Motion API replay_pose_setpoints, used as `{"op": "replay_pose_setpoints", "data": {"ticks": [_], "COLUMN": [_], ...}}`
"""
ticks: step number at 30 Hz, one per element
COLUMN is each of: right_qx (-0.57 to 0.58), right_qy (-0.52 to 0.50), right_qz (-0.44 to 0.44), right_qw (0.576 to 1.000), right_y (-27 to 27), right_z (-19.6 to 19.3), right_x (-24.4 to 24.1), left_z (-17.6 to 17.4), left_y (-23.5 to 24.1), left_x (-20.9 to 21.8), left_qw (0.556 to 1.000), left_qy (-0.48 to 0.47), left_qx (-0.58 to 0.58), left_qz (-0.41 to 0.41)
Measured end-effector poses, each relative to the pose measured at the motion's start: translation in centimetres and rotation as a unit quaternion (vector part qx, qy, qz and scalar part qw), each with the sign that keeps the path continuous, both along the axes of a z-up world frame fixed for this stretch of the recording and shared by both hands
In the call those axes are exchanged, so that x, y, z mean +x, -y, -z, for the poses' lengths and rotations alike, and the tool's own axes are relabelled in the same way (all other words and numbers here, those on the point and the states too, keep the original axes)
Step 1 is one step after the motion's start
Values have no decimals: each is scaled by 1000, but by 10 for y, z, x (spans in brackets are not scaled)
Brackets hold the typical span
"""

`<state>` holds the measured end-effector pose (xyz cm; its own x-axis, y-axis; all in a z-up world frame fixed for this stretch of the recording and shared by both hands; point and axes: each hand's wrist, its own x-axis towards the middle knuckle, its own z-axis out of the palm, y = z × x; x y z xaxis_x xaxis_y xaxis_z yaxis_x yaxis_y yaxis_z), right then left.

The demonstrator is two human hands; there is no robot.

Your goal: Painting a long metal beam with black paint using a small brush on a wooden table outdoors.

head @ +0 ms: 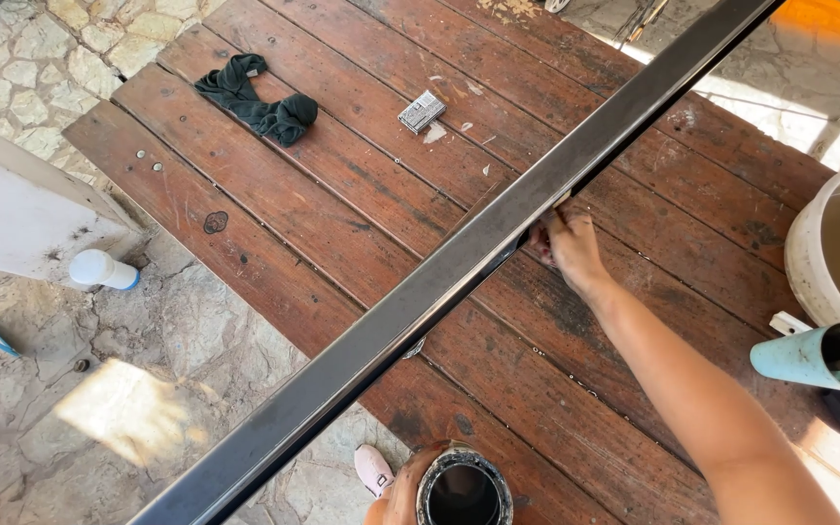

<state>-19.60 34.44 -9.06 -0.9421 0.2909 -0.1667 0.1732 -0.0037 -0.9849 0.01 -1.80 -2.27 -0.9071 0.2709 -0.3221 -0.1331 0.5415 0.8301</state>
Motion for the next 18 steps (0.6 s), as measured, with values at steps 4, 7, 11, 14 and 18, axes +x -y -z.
{"op": "replay_pose_setpoints", "data": {"ticks": [4,7,11,14,18], "right_qx": [44,94,147,104,-143], "right_qy": [33,23,13,1,-25], "right_qz": [12,74,135,227,450], "right_qw": [998,993,980,968,881], "right_y": [-19,-54,-102,-121,-116], "right_z": [-12,-19,-28,-36,-60], "right_x": [-10,-21,-37,-46,-17], "left_z": [13,-9,29,13,-45], "left_y": [4,-5,0,-3,-11], "left_x": [4,4,14,12,5], "left_qw": [1000,986,995,996,993], "left_qy": [5,144,-8,-32,-28], "left_qx": [29,-83,-12,-34,-26], "left_qz": [2,-23,-101,-78,-115]}}
